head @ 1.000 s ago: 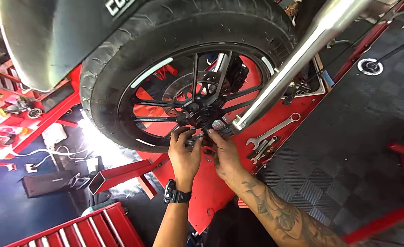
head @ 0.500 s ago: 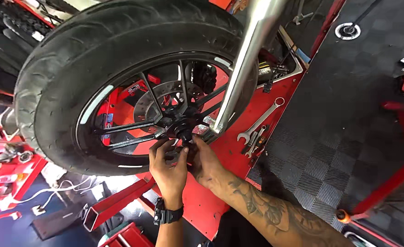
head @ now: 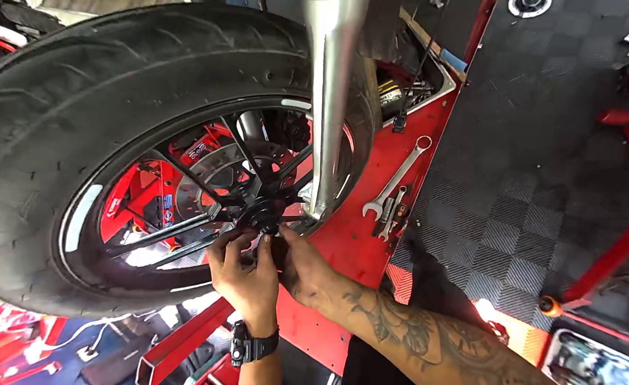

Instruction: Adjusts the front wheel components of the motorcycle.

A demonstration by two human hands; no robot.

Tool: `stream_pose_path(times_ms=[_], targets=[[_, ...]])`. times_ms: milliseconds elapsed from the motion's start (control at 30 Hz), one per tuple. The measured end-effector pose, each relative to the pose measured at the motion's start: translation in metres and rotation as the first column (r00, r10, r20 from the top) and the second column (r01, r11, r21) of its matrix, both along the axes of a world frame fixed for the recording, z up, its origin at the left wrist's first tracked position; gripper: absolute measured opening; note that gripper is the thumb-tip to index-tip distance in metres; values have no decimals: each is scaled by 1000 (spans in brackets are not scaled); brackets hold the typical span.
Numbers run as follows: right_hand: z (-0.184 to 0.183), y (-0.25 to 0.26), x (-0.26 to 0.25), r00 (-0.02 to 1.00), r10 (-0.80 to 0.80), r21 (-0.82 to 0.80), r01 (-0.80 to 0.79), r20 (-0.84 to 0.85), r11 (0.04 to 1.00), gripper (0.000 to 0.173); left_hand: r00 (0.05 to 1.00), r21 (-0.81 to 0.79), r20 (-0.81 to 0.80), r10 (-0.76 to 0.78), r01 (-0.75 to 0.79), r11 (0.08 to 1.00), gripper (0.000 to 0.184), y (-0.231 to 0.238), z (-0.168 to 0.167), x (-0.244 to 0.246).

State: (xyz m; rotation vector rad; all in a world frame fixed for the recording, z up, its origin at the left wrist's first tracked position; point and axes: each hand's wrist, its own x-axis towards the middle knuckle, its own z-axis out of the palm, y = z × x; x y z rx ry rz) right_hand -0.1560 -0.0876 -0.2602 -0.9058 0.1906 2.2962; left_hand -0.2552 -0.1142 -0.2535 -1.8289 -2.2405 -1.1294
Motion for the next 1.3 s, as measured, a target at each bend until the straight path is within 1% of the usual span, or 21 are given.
stream_pose_path(times_ms=[100, 233, 433, 533, 700, 800, 867, 1000, 1167, 1300], targets=[[-2, -1, 2, 999, 12, 1, -12, -36, 1000, 59, 999, 0, -38, -11, 11, 1000, 17, -1, -1, 0], [-7, -1, 1, 995, -12, 3, 12, -96, 1000, 56, 997, -20, -75, 1, -2, 1000, 18, -1, 2, 4], [-9, 2, 1, 997, -12, 39, 16, -80, 999, 54, 992, -11, -128, -1, 0, 1000, 19, 1, 1, 3], [-11, 3, 4, 994, -21, 63, 28, -106, 998, 52, 992, -4, -126, -6, 6, 1000, 20, 1, 0, 4], [-8, 5, 7, 996, -22, 77, 29, -89, 997, 49, 995, -7, -98, 2, -3, 1000, 21, 4, 0, 4], [-11, 3, 11, 997, 36, 107, -28, -73, 994, 56, 999, -2, -32, 31, -31, 1000, 27, 5, 1, 7], [-17, -1, 19, 995, 90, 168, -82, -43, 982, 60, 999, -8, 12, 48, -48, 999, 32, 5, 2, 9], [-31, -12, 40, 983, 172, 213, -183, 71, 960, 54, 997, 1, 62, 38, -38, 999, 41, 6, -2, 7], [-51, -26, 66, 960, 221, 219, -257, 174, 941, 50, 994, 9, 101, 47, -48, 999, 43, 6, -4, 10], [-74, -36, 93, 931, 243, 220, -306, 271, 926, 47, 992, 22, 123, 39, -42, 999, 45, 6, -6, 10]])
